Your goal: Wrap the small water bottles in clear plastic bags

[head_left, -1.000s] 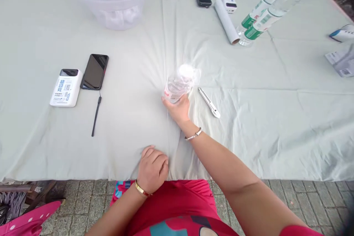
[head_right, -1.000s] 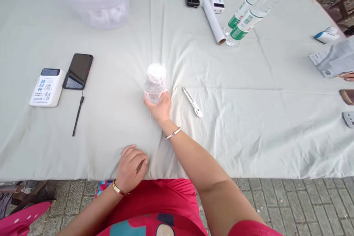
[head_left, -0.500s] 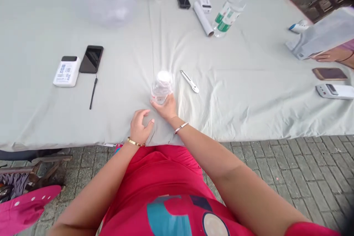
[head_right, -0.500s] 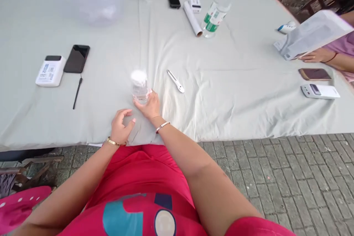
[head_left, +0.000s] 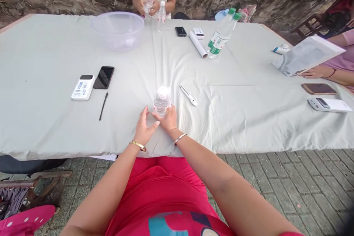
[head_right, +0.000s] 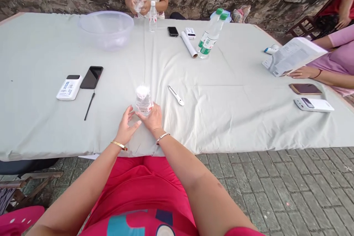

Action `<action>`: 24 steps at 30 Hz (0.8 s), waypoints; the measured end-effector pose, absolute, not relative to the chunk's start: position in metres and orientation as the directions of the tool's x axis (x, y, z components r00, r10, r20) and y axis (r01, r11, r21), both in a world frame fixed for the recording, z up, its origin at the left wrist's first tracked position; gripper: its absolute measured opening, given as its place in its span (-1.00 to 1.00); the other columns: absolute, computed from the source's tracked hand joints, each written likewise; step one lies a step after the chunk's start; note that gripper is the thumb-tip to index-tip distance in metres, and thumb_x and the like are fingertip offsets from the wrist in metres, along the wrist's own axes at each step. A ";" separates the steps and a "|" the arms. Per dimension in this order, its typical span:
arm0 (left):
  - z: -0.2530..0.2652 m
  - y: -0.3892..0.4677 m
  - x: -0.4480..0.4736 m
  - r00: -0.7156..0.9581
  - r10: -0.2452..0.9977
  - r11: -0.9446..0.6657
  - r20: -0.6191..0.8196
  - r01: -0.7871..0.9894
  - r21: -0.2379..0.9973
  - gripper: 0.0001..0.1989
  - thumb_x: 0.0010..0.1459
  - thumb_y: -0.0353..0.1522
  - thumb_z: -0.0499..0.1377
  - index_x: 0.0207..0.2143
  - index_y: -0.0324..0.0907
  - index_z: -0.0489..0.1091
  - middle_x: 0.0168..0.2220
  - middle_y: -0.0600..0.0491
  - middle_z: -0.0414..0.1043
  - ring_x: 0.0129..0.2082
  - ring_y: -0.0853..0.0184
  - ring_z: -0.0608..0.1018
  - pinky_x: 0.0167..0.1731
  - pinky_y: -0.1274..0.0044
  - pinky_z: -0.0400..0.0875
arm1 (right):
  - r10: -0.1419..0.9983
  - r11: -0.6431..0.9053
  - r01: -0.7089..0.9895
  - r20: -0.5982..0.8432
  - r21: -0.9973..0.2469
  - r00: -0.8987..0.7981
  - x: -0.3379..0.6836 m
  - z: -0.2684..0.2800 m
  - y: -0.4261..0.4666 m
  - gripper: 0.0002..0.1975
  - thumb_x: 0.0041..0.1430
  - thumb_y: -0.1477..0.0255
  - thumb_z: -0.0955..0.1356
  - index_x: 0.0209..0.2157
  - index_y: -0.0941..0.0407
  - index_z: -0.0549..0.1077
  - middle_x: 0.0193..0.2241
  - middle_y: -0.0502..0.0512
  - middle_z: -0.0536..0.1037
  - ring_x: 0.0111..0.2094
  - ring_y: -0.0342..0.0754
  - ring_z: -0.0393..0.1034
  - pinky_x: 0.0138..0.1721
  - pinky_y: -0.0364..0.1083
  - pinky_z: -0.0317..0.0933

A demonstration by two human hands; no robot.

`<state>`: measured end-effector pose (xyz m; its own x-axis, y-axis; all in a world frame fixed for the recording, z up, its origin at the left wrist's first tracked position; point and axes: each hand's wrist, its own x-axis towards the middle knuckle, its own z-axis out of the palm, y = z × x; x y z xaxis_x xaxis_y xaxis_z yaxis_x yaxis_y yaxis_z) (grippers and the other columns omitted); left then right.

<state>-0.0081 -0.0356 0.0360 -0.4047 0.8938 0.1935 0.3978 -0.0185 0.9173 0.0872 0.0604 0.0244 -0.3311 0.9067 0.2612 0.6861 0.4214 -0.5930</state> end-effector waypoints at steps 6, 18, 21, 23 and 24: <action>0.048 0.009 -0.017 -0.381 0.921 -0.092 0.086 0.004 0.996 -0.49 -0.05 -0.14 0.26 -0.08 -0.18 0.26 -0.10 -0.06 0.41 -0.05 0.22 0.44 -0.05 0.41 0.31 | 0.803 0.592 0.509 0.410 -0.625 -0.432 0.098 0.029 0.049 -0.58 0.13 0.14 0.27 -0.11 0.16 0.30 -0.30 0.19 0.42 -0.24 0.07 0.29 -0.21 0.03 0.22; 0.037 -0.002 0.007 -0.591 0.806 -0.033 -0.025 -0.087 0.996 -0.45 -0.01 0.11 0.06 -0.26 -0.18 0.34 -0.31 -0.01 0.45 -0.27 0.25 0.49 -0.24 0.45 0.34 | 0.865 0.456 0.217 0.373 -0.863 -0.336 0.099 0.029 0.044 -0.41 0.08 0.09 0.29 0.05 0.14 0.19 -0.15 0.18 0.38 -0.31 -0.06 0.32 -0.24 -0.02 0.28; 0.040 0.001 0.010 -0.667 0.744 0.057 -0.036 0.011 0.998 -0.45 0.04 0.13 -0.03 -0.37 -0.18 0.34 -0.39 0.00 0.43 -0.35 0.26 0.48 -0.32 0.45 0.32 | 0.924 0.368 0.249 0.324 -0.896 -0.202 0.091 0.040 0.044 -0.59 0.06 0.11 0.31 -0.17 0.13 0.32 -0.24 0.13 0.41 -0.32 -0.07 0.31 -0.27 -0.05 0.27; 0.038 0.003 0.011 -0.702 0.710 0.118 -0.054 0.044 0.992 -0.46 0.03 0.14 -0.03 -0.43 -0.17 0.31 -0.45 0.03 0.40 -0.41 0.28 0.45 -0.39 0.47 0.30 | 0.953 0.298 0.250 0.273 -0.921 -0.129 0.089 0.043 0.047 -0.70 0.12 0.15 0.26 -0.35 0.11 0.32 -0.35 0.07 0.41 -0.37 -0.10 0.30 -0.32 -0.09 0.25; 0.037 0.003 0.012 -0.714 0.698 0.135 -0.060 0.049 0.990 -0.47 0.03 0.13 -0.02 -0.45 -0.16 0.30 -0.47 0.04 0.38 -0.44 0.29 0.43 -0.41 0.47 0.29 | 0.965 0.258 0.243 0.240 -0.935 -0.101 0.089 0.043 0.049 -0.71 0.14 0.16 0.24 -0.41 0.11 0.31 -0.40 0.05 0.40 -0.40 -0.11 0.30 -0.34 -0.10 0.24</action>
<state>0.0115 0.0033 0.0369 -0.7136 0.6980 -0.0597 0.0489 0.1347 0.9897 0.0888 0.0487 0.0426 -0.1008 0.9655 0.2402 0.2428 0.2580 -0.9351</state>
